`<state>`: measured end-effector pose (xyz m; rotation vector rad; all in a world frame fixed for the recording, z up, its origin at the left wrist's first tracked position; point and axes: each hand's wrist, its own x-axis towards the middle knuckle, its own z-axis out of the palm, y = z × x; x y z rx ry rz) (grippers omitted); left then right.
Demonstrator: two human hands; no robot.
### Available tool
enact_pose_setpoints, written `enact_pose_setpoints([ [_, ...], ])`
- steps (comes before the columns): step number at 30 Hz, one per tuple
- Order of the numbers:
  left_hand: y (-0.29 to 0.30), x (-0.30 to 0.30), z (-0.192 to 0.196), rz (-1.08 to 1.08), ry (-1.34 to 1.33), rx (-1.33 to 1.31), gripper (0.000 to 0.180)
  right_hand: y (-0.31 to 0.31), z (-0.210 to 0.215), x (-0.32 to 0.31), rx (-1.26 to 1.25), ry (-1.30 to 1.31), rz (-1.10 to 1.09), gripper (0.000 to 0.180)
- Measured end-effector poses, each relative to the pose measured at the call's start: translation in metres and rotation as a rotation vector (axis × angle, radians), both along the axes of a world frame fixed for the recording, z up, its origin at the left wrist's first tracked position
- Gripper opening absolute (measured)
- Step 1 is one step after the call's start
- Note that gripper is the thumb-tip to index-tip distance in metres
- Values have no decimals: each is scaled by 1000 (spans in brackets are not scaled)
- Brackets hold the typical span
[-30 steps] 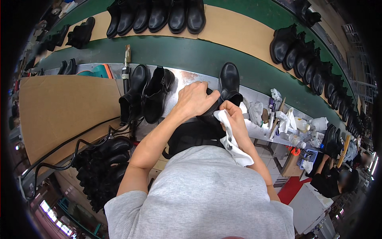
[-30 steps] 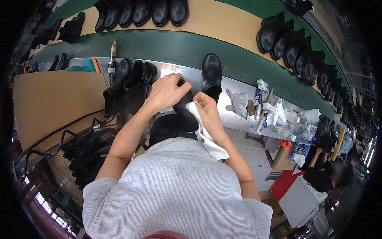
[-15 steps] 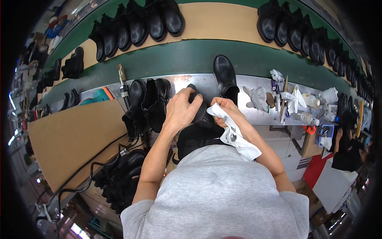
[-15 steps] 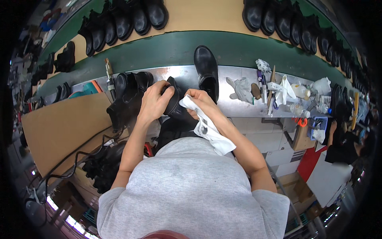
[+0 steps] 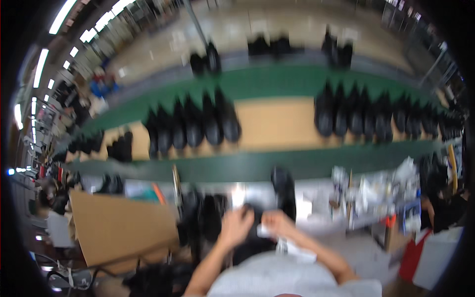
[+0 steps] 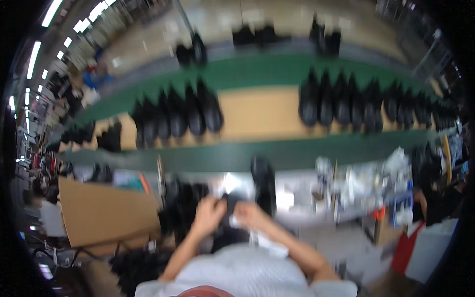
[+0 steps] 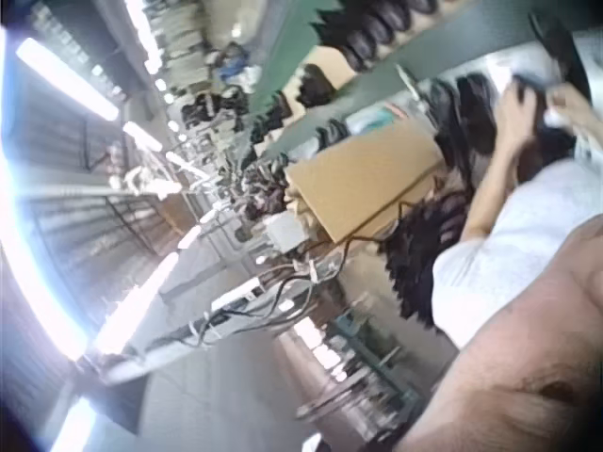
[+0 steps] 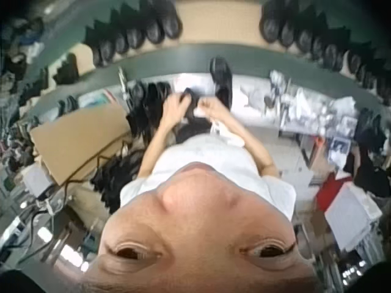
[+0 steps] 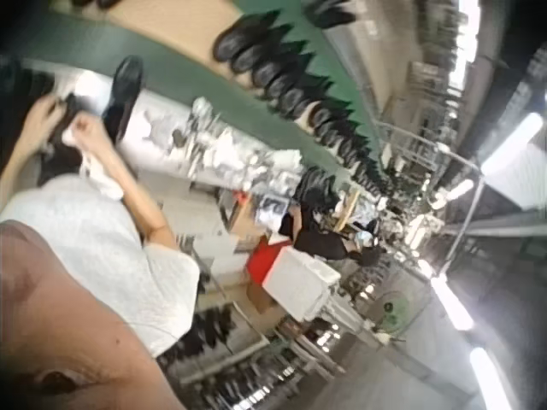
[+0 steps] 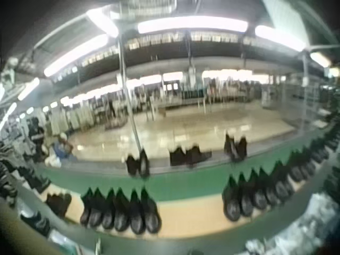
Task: Clean and finish black leather boots at a factory assembly line.
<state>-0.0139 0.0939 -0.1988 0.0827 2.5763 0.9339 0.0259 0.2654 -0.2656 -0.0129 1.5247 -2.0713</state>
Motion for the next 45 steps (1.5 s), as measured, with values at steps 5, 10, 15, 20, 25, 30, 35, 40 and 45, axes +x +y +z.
enact_pose_setpoints([
  [5,-11,3,-16,61,-87,-10,47,1,-5,-3,-197,-324,71,17],
  [10,-5,2,-14,56,-50,-22,44,10,-1,-2,-361,-402,110,16],
  [15,-2,-2,-12,32,-30,3,46,6,8,-5,-17,35,145,9],
  [20,-1,-4,-7,72,-63,-12,46,9,9,-8,-289,-317,102,14],
  [25,-3,1,-13,77,-8,20,43,-1,-6,-7,-86,178,118,11],
  [30,2,-1,-13,60,-25,26,42,9,7,-4,-257,-251,45,16],
  [35,1,-1,-11,49,-9,42,42,2,0,-5,-131,-16,59,19],
  [40,3,-2,-9,55,-32,30,43,2,-5,-6,-71,226,82,18],
  [45,4,-2,-4,60,-32,36,43,10,7,-6,-365,-323,55,14],
])
